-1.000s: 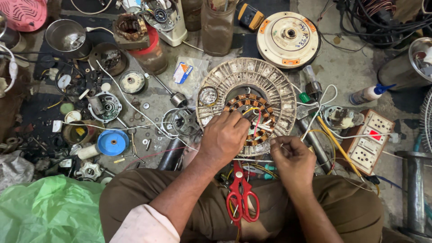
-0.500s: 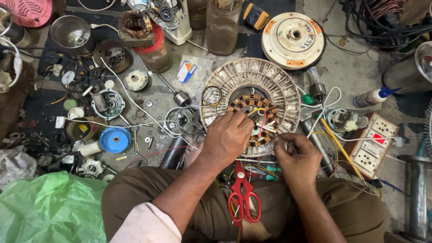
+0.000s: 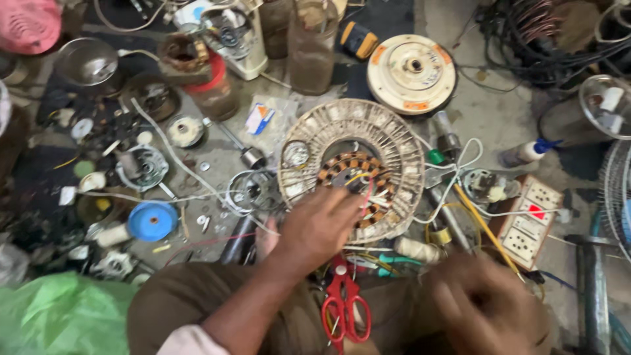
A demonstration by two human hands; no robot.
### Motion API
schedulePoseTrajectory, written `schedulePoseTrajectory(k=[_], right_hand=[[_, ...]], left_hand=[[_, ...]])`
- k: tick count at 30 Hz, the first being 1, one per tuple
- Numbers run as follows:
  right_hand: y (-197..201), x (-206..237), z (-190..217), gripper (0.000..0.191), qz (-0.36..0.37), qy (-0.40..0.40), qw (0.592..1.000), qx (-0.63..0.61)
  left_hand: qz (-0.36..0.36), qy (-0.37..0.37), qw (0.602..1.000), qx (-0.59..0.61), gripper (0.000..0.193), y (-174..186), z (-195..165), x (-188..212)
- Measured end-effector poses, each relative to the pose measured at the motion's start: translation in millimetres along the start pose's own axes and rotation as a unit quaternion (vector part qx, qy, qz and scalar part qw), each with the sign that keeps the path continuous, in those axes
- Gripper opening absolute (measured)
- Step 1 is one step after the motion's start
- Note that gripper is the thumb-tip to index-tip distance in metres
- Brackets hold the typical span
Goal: The person sits on the floor of a cluttered repair workshop and works on a ceiling fan stator, arranging copper wire coils and connecting their colored lead wires together, at one point reaching into a bag for supplies before returning to the wiring.
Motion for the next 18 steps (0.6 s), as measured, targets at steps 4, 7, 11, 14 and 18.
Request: schedulePoseTrajectory(k=[4, 7, 11, 14, 18], right_hand=[[58.2, 37.7, 50.0, 0.01, -0.012, 0.035, 0.995, 0.091], [48.9, 38.9, 50.5, 0.01, -0.038, 0.07, 0.989, 0.127], [38.6, 24.5, 41.4, 0.009, -0.068, 0.108, 0.985, 0.116], [50.0, 30.0, 53.2, 0.009, -0.082, 0.118, 0.986, 0.085], [15.8, 9.8, 39.1, 0.009, -0.052, 0.04, 0.998, 0.019]], left_hand=[[-0.013, 0.029, 0.999, -0.005, 0.026, 8.4, 13.1, 2.8], [-0.002, 0.029, 0.999, -0.019, 0.026, 6.8, 13.6, 3.6], [-0.03, 0.022, 0.998, -0.05, 0.026, 13.9, 16.6, 4.4], [-0.03, 0.033, 0.998, -0.038, 0.022, 15.7, 19.0, 7.2], [-0.01, -0.04, 0.999, 0.033, 0.022, 8.9, -2.0, 5.7]])
Point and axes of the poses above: each hand's wrist, its own x-axis away from the middle knuckle, its own y-axis out of the back of the hand, z = x × y, the point moved 7 cm from there along -x, towards the middle knuckle, and after that the axes turned 15 degrees about -y, right-handed, at the moved point
